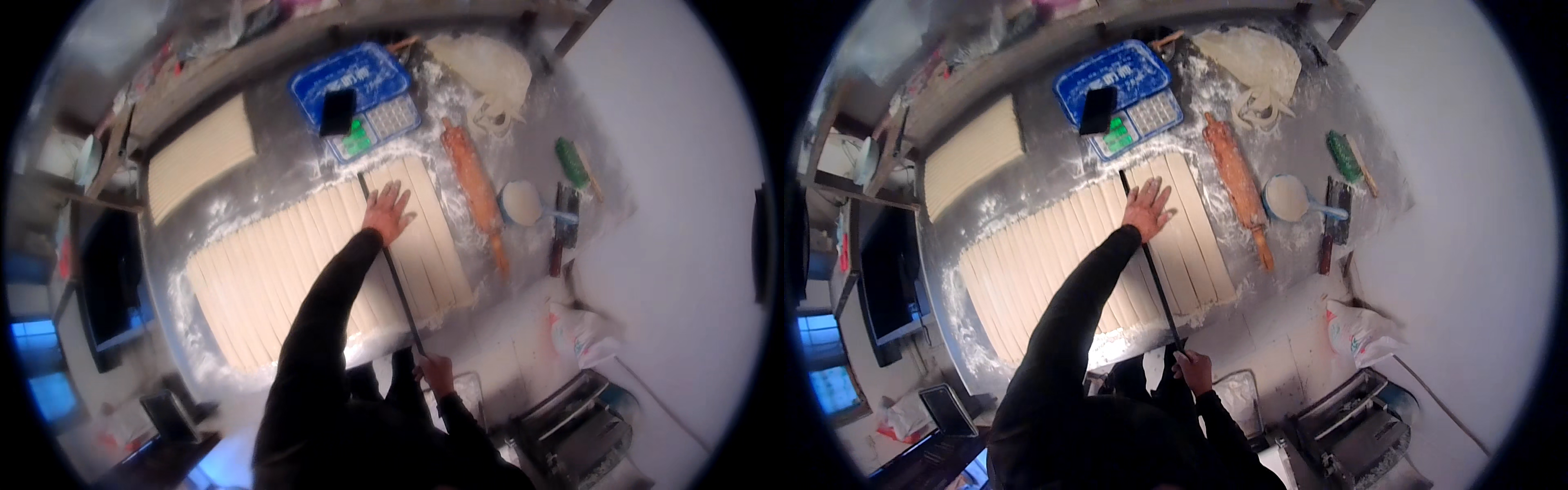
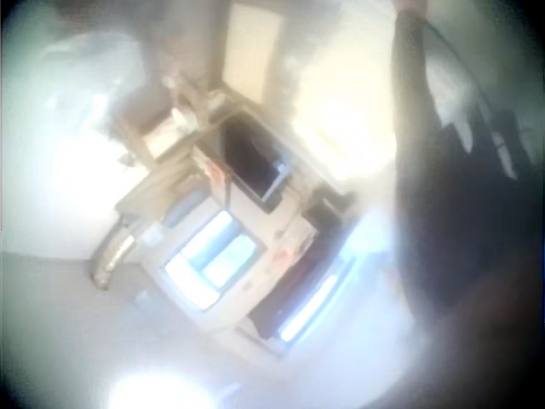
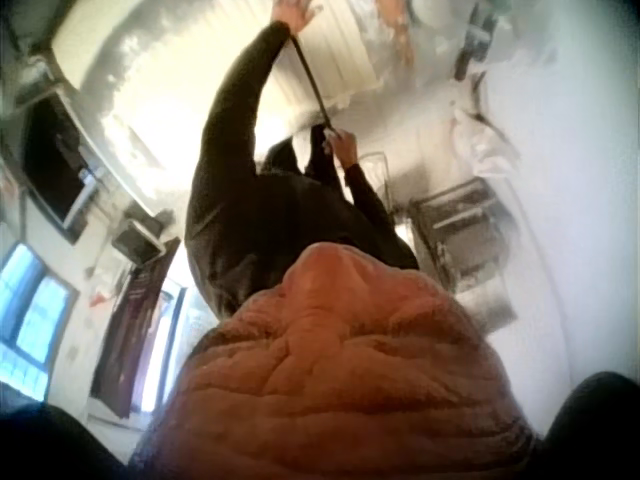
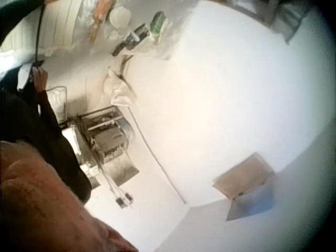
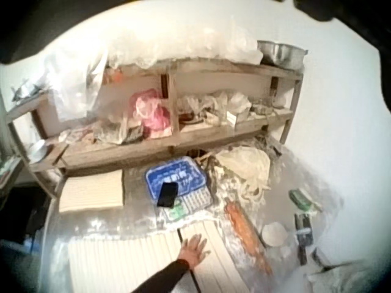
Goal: The person cuts a large sheet of dough into strips using a long metal cutter. They then brush a liquid from a metal bowl onto the dough strips using a brush. Finally, the person folds the strips of dough over.
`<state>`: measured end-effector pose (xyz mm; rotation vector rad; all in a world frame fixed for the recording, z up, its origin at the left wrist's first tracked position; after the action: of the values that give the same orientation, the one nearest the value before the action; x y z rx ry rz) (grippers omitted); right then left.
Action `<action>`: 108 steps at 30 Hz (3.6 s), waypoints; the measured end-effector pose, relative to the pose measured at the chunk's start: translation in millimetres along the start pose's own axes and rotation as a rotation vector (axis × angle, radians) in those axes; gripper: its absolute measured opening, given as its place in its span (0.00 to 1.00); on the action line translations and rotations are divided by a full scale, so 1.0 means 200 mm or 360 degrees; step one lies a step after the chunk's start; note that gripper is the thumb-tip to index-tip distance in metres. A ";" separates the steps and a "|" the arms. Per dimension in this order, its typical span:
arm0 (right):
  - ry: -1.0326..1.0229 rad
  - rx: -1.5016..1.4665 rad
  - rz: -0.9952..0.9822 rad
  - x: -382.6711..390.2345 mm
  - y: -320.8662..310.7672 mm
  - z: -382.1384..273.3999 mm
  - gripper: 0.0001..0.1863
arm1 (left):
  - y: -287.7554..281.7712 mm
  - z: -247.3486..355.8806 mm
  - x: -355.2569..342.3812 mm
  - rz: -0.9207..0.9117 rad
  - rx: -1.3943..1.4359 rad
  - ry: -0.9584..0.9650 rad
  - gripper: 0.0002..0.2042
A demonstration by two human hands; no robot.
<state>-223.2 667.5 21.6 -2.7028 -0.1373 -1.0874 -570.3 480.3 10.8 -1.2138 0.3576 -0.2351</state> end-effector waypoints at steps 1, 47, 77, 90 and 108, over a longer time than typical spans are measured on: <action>0.0009 -0.0015 -0.0016 -0.01 0.00 0.02 0.15 | 0.00 0.00 0.01 0.0013 0.0010 -0.0002 0.32; 0.0245 0.0030 0.0012 -0.28 -0.17 0.15 0.14 | 0.06 0.16 -0.21 0.0063 0.0003 -0.0057 0.33; 0.0114 -0.0032 0.0106 -0.19 -0.48 -0.02 0.16 | 0.13 0.30 -0.39 0.0029 -0.0012 -0.0043 0.34; 0.0197 -0.0160 0.0030 -0.30 -0.44 0.14 0.16 | 0.15 0.28 -0.41 -0.0015 -0.0078 -0.0095 0.34; 0.0132 -0.0132 -0.0037 -0.18 -0.67 -0.12 0.14 | 0.21 0.45 -0.59 -0.0120 -0.0030 0.0080 0.32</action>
<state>-288.0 790.7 37.4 -2.7290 -0.1123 -1.2363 -644.9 615.0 14.5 -1.2429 0.3588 -0.3281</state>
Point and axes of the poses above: each hand's wrist, its own x-axis away from the middle knuckle, its own y-axis out of the palm, z = x × y, the point moved 8 cm from there along -x, towards the middle knuckle, and after that the axes turned 2 degrees about y, right-handed, at the moved point
